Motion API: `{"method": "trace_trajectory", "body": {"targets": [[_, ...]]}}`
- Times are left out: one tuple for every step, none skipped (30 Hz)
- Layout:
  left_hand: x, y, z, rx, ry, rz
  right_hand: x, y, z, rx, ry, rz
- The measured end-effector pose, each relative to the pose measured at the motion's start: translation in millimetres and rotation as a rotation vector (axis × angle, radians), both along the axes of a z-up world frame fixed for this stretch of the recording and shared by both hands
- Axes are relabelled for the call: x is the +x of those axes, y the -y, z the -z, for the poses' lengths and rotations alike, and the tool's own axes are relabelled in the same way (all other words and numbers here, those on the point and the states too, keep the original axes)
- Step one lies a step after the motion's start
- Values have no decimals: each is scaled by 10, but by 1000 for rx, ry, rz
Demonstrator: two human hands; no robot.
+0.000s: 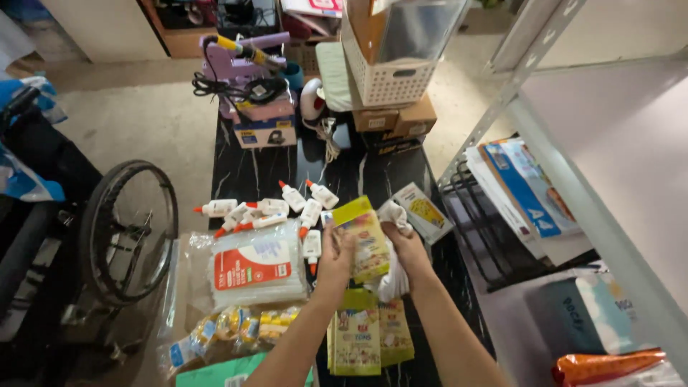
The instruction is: Organizing stationery items and cleaning shelves.
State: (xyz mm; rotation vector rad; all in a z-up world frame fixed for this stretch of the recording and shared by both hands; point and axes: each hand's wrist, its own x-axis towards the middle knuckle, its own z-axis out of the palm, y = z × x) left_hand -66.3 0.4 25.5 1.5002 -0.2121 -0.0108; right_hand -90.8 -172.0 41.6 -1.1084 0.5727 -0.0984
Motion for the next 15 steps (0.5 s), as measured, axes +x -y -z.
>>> {"method": "trace_trajectory", "body": {"targets": [[-63,-30,-60,-219,-292,108,47,51,181,-243,61,-9],[-72,-52,54,-215,-296,103,150,134,380,-238,58,-13],[-81,-77,168,-441,-437,106,253,211,582,-412,234,16],[-108,-102,288,-667,-578,106,334,289,791,-584,409,46],[-169,-189,205,-664,-585,100,342,288,668,-579,402,43],[-196,-256,112,-571,-606,39,386,307,526,-726,301,157],[-223,-325,13,-477,-627,-22,432,325,379,-871,196,273],[-296,-376,-25,-476,-622,-25,499,404,642,-869,200,271],[-368,-427,-64,-436,-698,-14,571,482,906,-1003,76,177],[-465,-479,-92,-395,-779,-6,619,554,1185,-1134,-56,76],[-585,-490,-16,-395,-780,-12,583,438,1131,-1132,-55,70],[-692,-493,56,-299,-692,9,557,333,1068,-1090,-160,-197],[-799,-493,129,-202,-604,30,532,230,1006,-1034,-268,-460],[-870,-505,75,-203,-607,30,460,206,1069,-1034,-271,-461],[-939,-518,22,-13,-435,14,390,182,1134,-1199,-182,-543]]}}
